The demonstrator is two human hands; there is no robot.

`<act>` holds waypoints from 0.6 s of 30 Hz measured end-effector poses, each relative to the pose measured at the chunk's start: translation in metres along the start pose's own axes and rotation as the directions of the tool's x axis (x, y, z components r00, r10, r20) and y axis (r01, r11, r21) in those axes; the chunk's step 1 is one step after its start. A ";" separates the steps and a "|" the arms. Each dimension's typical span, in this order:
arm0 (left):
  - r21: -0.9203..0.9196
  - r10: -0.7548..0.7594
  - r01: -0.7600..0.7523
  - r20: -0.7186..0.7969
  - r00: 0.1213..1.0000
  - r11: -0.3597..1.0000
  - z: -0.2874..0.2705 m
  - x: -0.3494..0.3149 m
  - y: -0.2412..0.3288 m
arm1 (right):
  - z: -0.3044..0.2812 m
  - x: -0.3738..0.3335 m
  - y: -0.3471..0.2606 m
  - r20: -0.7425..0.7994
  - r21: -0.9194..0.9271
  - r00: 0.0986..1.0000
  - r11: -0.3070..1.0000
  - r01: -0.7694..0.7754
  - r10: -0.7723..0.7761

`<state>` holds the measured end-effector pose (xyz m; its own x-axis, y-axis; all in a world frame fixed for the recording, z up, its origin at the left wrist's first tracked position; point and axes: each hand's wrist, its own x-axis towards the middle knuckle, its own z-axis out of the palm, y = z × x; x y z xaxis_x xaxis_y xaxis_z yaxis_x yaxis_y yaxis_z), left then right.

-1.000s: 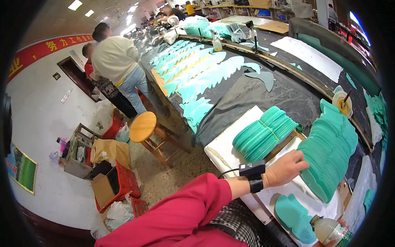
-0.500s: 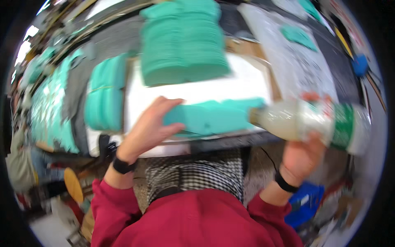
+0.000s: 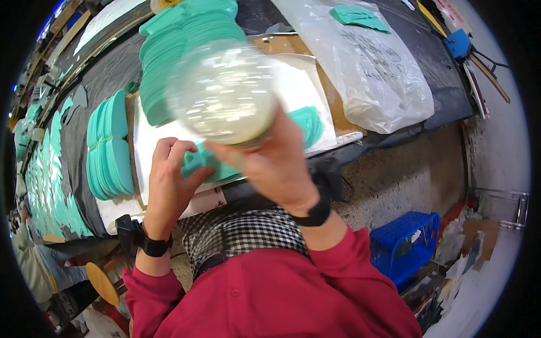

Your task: Applying liquid adhesive from a bottle to a series of green shoe components on a factory assembly table.

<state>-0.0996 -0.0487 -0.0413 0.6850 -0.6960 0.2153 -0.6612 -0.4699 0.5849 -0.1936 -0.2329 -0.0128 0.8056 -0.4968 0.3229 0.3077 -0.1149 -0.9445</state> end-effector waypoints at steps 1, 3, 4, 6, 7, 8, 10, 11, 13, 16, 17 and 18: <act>0.007 0.028 -0.028 -0.019 0.999 1.000 0.002 -0.001 -0.002 | 0.009 0.002 0.006 0.025 0.014 0.998 0.998 0.061 -0.062; 0.011 0.057 -0.056 -0.032 0.998 0.998 0.001 -0.005 -0.004 | 0.008 0.010 -0.001 0.107 -0.109 0.991 0.990 0.089 -0.077; 0.011 0.015 -0.015 -0.014 1.000 1.000 -0.001 -0.008 -0.004 | 0.003 0.012 -0.002 0.105 -0.139 0.994 0.990 0.024 -0.010; 0.008 -0.008 0.008 -0.007 1.000 1.000 -0.005 -0.012 -0.006 | -0.015 0.021 -0.010 0.031 -0.105 0.996 0.991 -0.083 0.087; 0.006 -0.014 0.014 -0.009 1.000 1.000 -0.006 -0.013 -0.009 | -0.030 0.026 -0.008 -0.040 -0.123 0.994 0.987 -0.104 0.100; -0.029 -0.009 0.009 0.007 1.000 1.000 -0.008 -0.015 -0.012 | -0.046 0.030 -0.012 -0.101 -0.201 0.990 0.973 -0.114 0.095; -0.072 -0.003 0.004 0.019 1.000 0.997 -0.008 -0.016 -0.010 | -0.075 0.032 -0.013 -0.186 -0.254 0.983 0.966 -0.050 0.002; -0.149 -0.140 0.132 -0.044 0.989 0.980 -0.008 -0.021 -0.006 | -0.082 0.027 -0.016 -0.232 -0.233 0.972 0.970 -0.074 0.018; -0.232 -0.283 0.257 -0.090 0.955 0.938 -0.012 -0.031 -0.005 | -0.088 0.017 -0.012 -0.234 -0.156 0.972 0.988 -0.011 -0.026; -0.151 -0.404 0.403 0.023 0.914 0.903 -0.020 -0.043 -0.015 | -0.080 0.002 -0.011 -0.264 -0.209 0.964 0.976 -0.061 0.004; -0.147 -0.415 0.413 0.018 0.910 0.899 -0.019 -0.046 -0.017 | -0.073 -0.001 -0.013 -0.255 -0.201 0.967 0.977 -0.063 0.010; -0.215 -0.419 0.419 0.045 0.907 0.882 -0.019 -0.047 -0.017 | -0.064 -0.003 -0.015 -0.242 -0.185 0.970 0.980 -0.078 0.031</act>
<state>-0.1147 0.0024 -0.0470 0.8846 -0.4586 -0.0852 -0.2310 -0.5895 0.7740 -0.2332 -0.2842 -0.0031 0.6683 -0.6936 0.2688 0.1449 -0.2330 -0.9616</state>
